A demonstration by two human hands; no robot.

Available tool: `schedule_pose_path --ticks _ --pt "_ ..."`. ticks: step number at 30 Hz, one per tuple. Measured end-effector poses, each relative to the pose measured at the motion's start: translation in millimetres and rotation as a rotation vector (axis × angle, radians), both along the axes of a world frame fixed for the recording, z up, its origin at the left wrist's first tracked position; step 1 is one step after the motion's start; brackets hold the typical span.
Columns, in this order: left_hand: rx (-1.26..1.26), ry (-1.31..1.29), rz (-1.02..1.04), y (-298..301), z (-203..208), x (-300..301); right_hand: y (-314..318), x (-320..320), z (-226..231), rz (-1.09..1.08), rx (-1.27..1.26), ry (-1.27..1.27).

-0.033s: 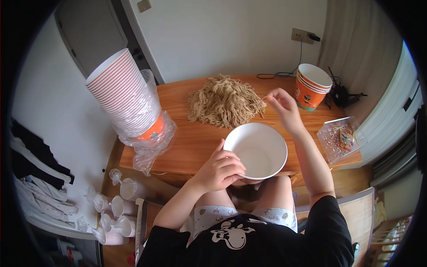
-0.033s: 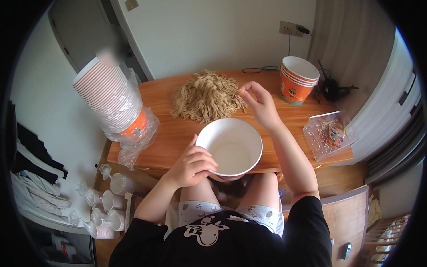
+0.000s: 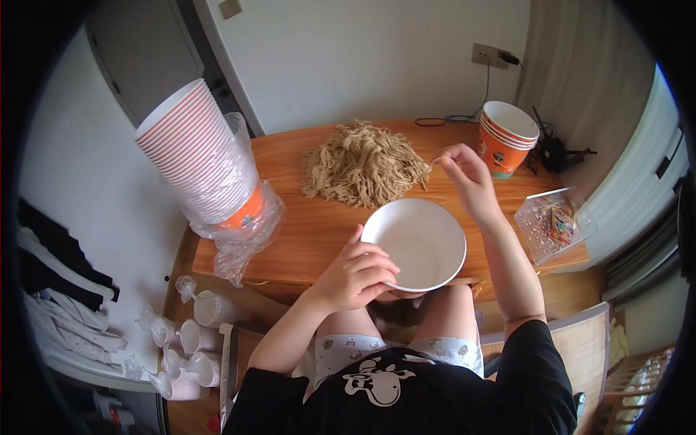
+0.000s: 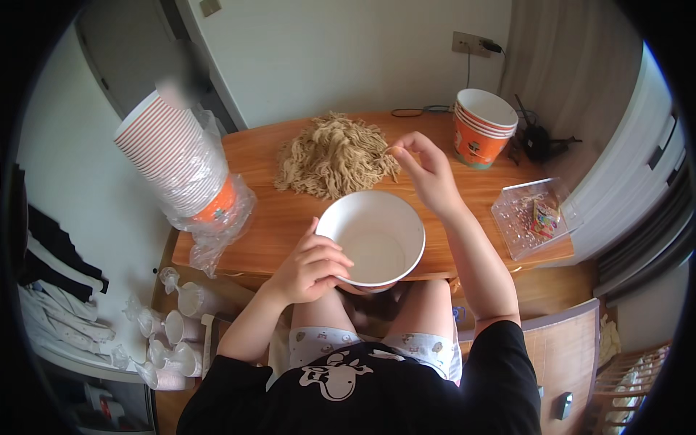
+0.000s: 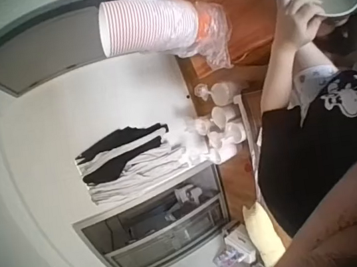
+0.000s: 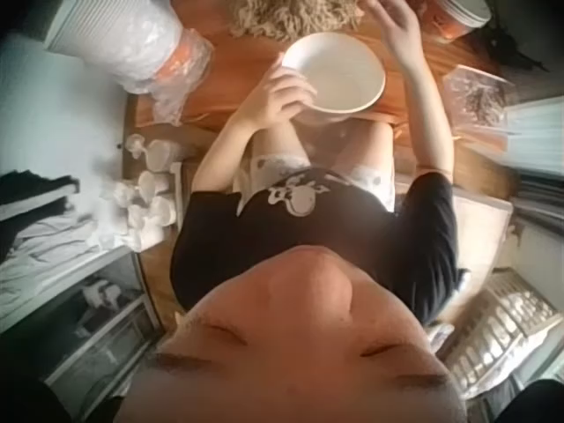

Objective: Attaching wire handles to paper buckets by threading the ends through pre-punched holes.

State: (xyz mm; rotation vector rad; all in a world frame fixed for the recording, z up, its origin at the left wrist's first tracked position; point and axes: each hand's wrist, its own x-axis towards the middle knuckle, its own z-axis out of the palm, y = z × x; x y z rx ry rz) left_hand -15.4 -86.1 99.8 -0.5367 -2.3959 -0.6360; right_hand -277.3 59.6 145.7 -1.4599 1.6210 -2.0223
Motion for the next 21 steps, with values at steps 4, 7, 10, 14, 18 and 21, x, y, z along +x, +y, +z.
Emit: schedule_pose_path --ticks 4,7,10,14,18,21 --pt "0.047 -0.033 0.039 -11 -1 -2 75 50 26 -0.188 -0.133 0.089" --pt "0.127 -0.059 0.059 -15 4 -3 139 95 27 -0.432 -0.364 0.278" --pt "0.232 -0.077 0.035 -7 -5 -13 185 132 17 -0.337 -0.736 0.466" --pt "0.067 0.068 0.211 26 -8 -11 209 128 14 0.29 -0.252 0.309" --pt "0.1 0.147 0.445 80 -14 -17 211 141 -24 0.156 0.136 -0.012" --pt "0.263 0.281 0.328 112 -16 -34 190 151 -25 0.065 0.449 -0.034"
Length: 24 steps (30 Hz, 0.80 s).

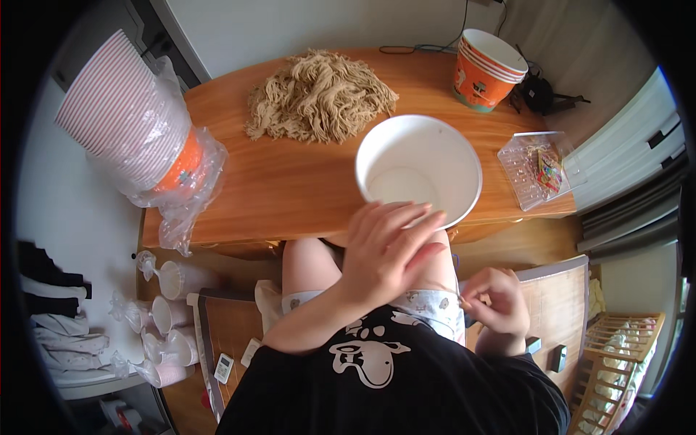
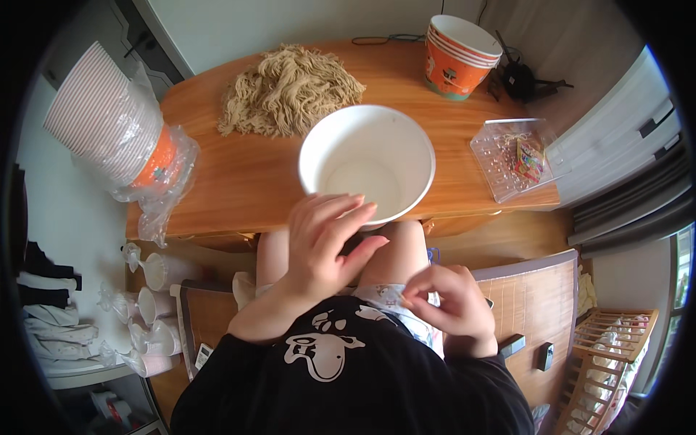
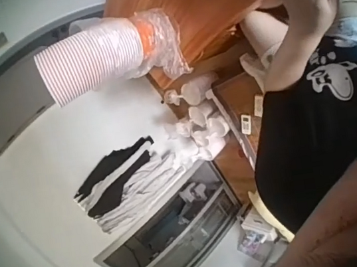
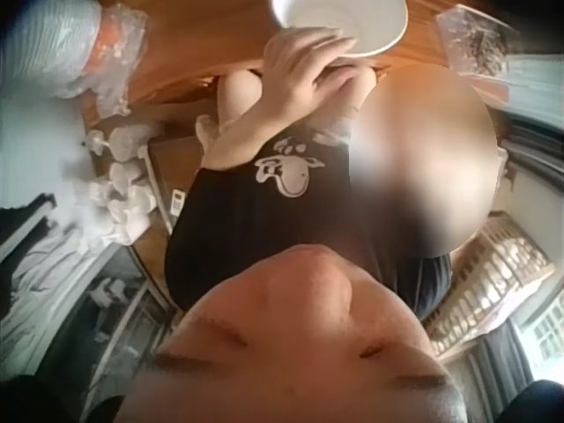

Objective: Attaching wire handles to paper buckets by threading the ends through pre-punched holes.

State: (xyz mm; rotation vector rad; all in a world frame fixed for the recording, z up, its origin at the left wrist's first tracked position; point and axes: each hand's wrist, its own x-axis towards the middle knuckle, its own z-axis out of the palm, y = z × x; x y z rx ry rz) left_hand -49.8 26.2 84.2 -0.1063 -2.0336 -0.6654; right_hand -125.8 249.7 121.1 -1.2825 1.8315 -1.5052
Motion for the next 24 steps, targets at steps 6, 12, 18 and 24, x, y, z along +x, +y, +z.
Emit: schedule_pose_path --ticks 6,12,18,24 --pt "-0.003 0.161 -0.32 20 -31 39 -18 19 -35 -0.283 -0.129 0.058" --pt "0.548 -0.291 -0.399 25 -58 49 -39 30 -67 -0.293 -0.257 0.582" --pt "0.875 -0.345 -0.636 24 -77 52 -44 43 -89 -0.221 -0.138 0.719" --pt "1.351 -0.483 -0.889 21 -79 53 -46 53 -107 -0.226 -0.156 0.686"
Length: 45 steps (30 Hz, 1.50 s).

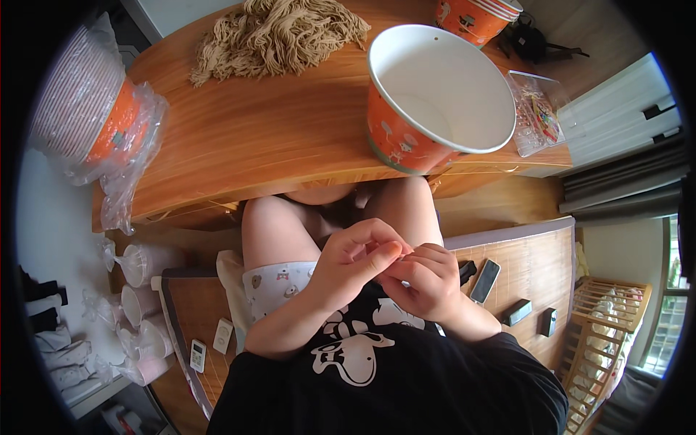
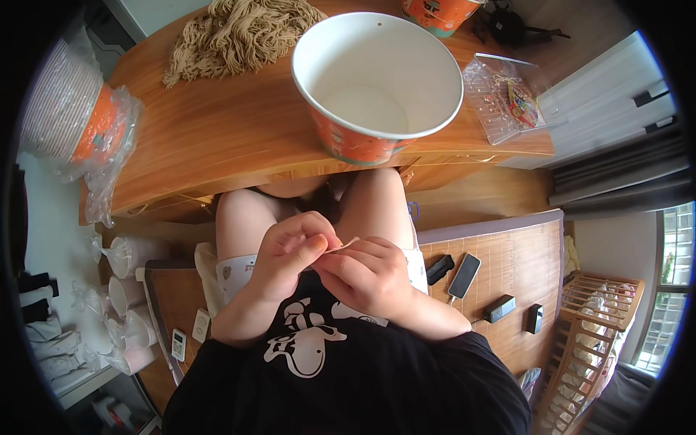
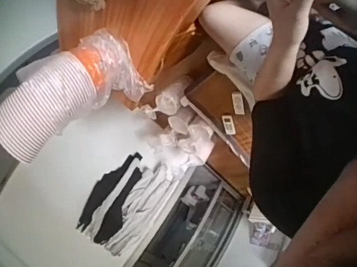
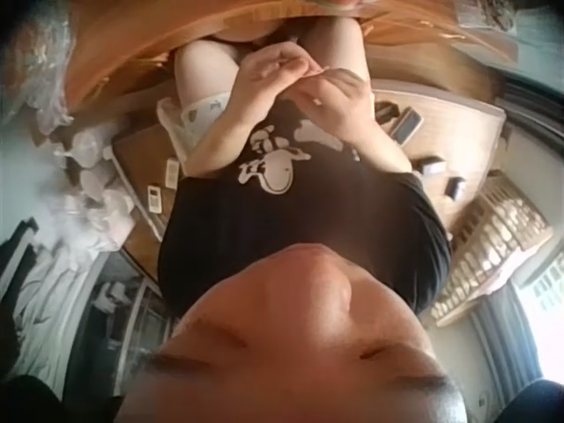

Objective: Attaching wire handles to paper buckets by threading the ends through pre-punched holes.

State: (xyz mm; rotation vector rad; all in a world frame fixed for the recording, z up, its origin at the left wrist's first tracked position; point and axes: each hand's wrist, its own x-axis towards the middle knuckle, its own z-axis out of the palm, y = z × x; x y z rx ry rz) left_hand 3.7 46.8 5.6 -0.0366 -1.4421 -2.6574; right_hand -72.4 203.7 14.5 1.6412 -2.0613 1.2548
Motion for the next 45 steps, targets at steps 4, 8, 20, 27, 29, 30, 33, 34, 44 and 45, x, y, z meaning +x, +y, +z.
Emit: schedule_pose_path --ticks 4,8,20,27,29,30,33,34,44,45 --pt "-0.069 -0.048 -0.059 0 -2 4 3 2 -2 -0.027 0.024 0.05" --pt "0.024 0.001 0.001 -2 -4 6 2 3 1 -0.028 0.035 0.112" --pt "0.504 0.139 -0.188 -3 -15 2 8 -9 1 0.077 -0.353 -0.456" --pt "0.336 0.003 -0.163 -6 0 1 13 -18 1 0.009 -0.243 -0.294" --pt "0.005 -0.13 -0.165 -11 6 0 11 -18 4 -0.059 -0.205 -0.185" --pt "-0.024 -0.149 -0.153 -5 10 -1 10 -19 4 -0.06 -0.205 -0.184" --pt "-0.112 -0.137 -0.217 -12 2 -2 8 -24 7 -0.08 -0.156 -0.067" --pt "-0.149 -0.139 -0.155 -10 3 -3 7 -27 8 -0.062 -0.131 0.018" --pt "-0.415 -0.05 -0.026 -13 22 -14 2 -49 30 0.035 0.067 0.187" --pt "-0.464 -0.022 -0.022 -14 27 -17 2 -51 34 0.045 0.079 0.176"
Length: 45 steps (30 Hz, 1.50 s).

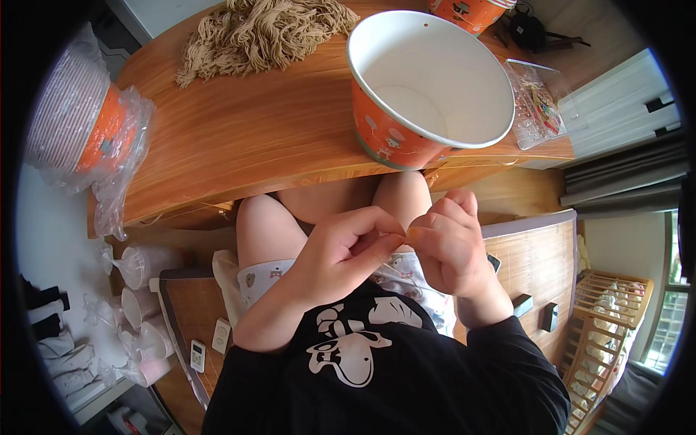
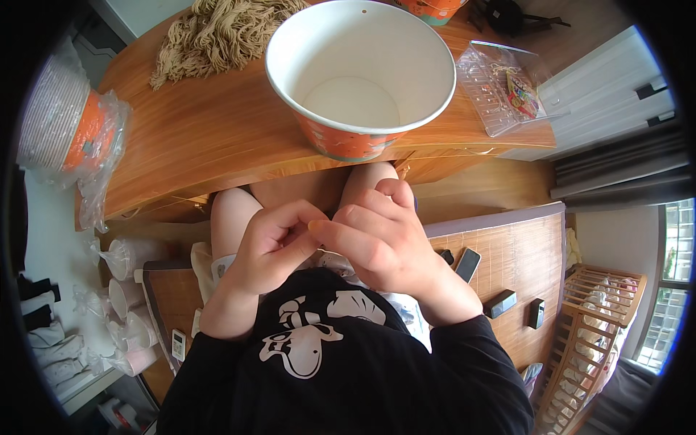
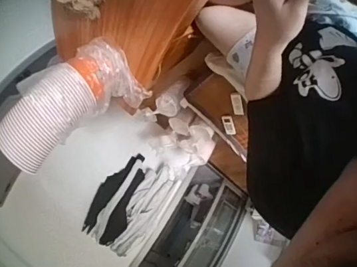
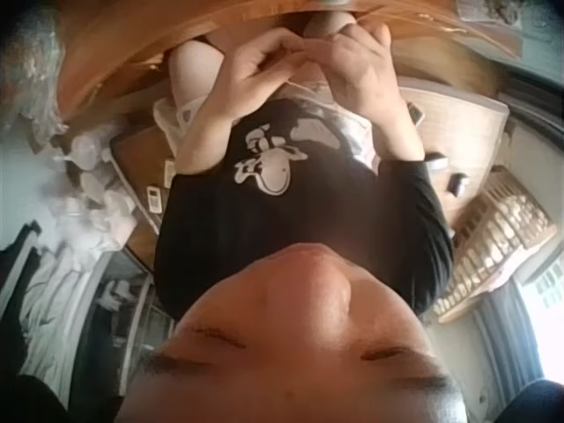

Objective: Attaching wire handles to paper buckets by threading the ends through pre-punched holes.

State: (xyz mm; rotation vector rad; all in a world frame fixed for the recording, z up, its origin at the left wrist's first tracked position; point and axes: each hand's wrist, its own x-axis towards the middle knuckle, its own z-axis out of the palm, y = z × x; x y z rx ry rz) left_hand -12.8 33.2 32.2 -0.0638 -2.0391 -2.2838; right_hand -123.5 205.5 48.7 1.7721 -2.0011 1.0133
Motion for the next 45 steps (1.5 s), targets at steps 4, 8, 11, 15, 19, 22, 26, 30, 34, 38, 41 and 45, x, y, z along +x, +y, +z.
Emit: schedule_pose_path --ticks 4,8,11,15,19,22,26,30,34,38,41,45 --pt "-0.041 0.156 0.052 4 6 -12 -2 -8 22 -0.033 -0.017 -0.014" --pt "-0.044 0.238 0.152 9 16 -23 11 -26 40 -0.246 -0.24 0.113" --pt "-0.368 0.402 0.443 12 23 -36 5 -44 49 -0.435 -0.231 0.265" --pt "-0.395 0.442 0.526 14 16 -47 4 -47 54 -0.399 -0.091 0.32" --pt "-0.398 0.42 0.585 15 13 -50 -6 -39 58 -0.33 -0.097 0.318" --pt "-0.392 0.42 0.616 15 15 -48 -9 -36 58 -0.287 -0.098 0.277" --pt "-0.441 0.414 0.662 10 13 -45 -13 -31 59 -0.284 -0.103 0.246" --pt "-0.495 0.483 0.652 7 8 -44 -15 -28 59 -0.294 -0.102 0.242" --pt "-0.526 0.463 0.664 6 8 -43 -16 -28 58 -0.295 -0.115 0.248" --pt "-0.52 0.409 0.725 7 14 -45 -15 -28 61 -0.296 -0.096 0.255" --pt "-0.489 0.364 0.718 6 12 -44 -15 -31 66 -0.251 -0.064 0.232" --pt "-0.449 0.399 0.712 9 14 -50 -13 -38 83 -0.206 -0.046 0.026"
